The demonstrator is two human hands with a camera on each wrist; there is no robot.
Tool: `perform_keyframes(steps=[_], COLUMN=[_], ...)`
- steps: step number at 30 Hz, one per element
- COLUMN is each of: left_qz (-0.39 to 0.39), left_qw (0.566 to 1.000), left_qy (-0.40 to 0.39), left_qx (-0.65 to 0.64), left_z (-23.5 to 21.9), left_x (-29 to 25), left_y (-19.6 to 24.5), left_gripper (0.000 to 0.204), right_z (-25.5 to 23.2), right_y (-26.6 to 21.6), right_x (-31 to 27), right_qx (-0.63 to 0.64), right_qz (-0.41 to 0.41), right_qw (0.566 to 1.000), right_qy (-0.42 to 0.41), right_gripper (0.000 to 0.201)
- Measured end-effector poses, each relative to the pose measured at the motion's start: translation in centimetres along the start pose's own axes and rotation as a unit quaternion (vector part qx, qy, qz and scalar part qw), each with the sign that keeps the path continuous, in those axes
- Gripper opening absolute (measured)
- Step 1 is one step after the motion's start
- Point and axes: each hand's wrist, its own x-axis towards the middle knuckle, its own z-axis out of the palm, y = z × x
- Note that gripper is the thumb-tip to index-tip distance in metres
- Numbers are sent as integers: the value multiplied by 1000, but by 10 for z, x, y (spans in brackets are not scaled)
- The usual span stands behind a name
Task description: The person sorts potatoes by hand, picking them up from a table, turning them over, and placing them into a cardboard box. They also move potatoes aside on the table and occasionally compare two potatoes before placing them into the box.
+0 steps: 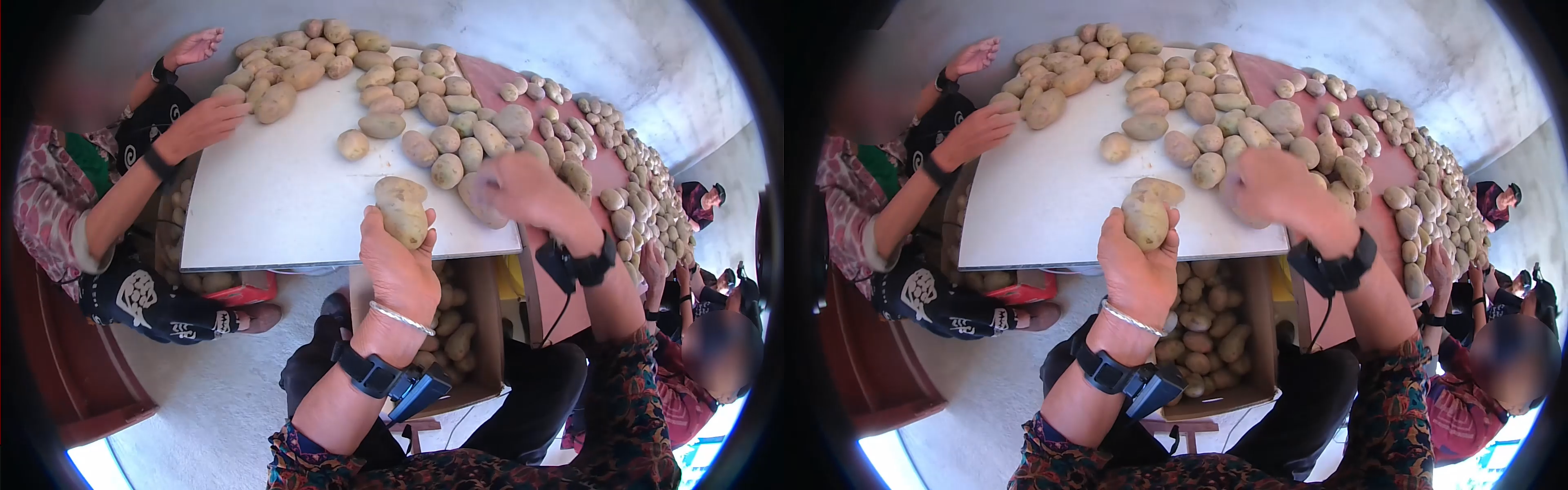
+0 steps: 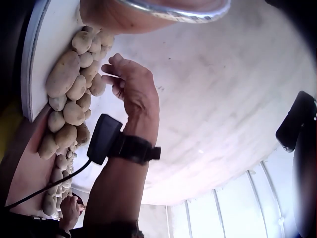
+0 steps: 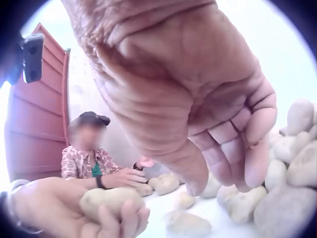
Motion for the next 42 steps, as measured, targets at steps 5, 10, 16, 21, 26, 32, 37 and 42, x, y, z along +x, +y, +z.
perform_keyframes(steps=[5, 10, 16, 21, 26, 32, 37, 42], left_qz=[-36, -46, -55, -28, -23, 8, 82, 163], left_qw=[999, 999, 998, 999, 999, 999, 993, 965], left_qy=[9, 7, 7, 11, 4, -27, -85, -188], left_qx=[-14, -3, 13, 26, 32, 25, 12, -81], left_z=[2, 12, 14, 13, 15, 13, 11, 16], left_x=[-5, -8, -11, -10, -10, -4, 6, 9], left_y=[-4, -8, -24, -16, -15, -6, 11, 30], left_gripper=[32, 34, 35, 36, 37, 38, 42, 53], right_z=[-33, -30, 32, 48, 42, 50, -2, -17], right_y=[7, 18, 44, 38, 31, 41, 18, -55], right_x=[65, 89, 153, 169, 184, 199, 147, 80], right_qx=[-45, 52, 128, 54, 65, 11, 576, 773], right_qz=[6, 132, 69, 119, 130, 138, 20, -101], right_qw=[999, 978, 982, 986, 988, 988, 813, 622], right_qy=[4, -154, 123, 105, 46, 71, 82, -73], right_gripper=[22, 27, 29, 36, 43, 53, 52, 59])
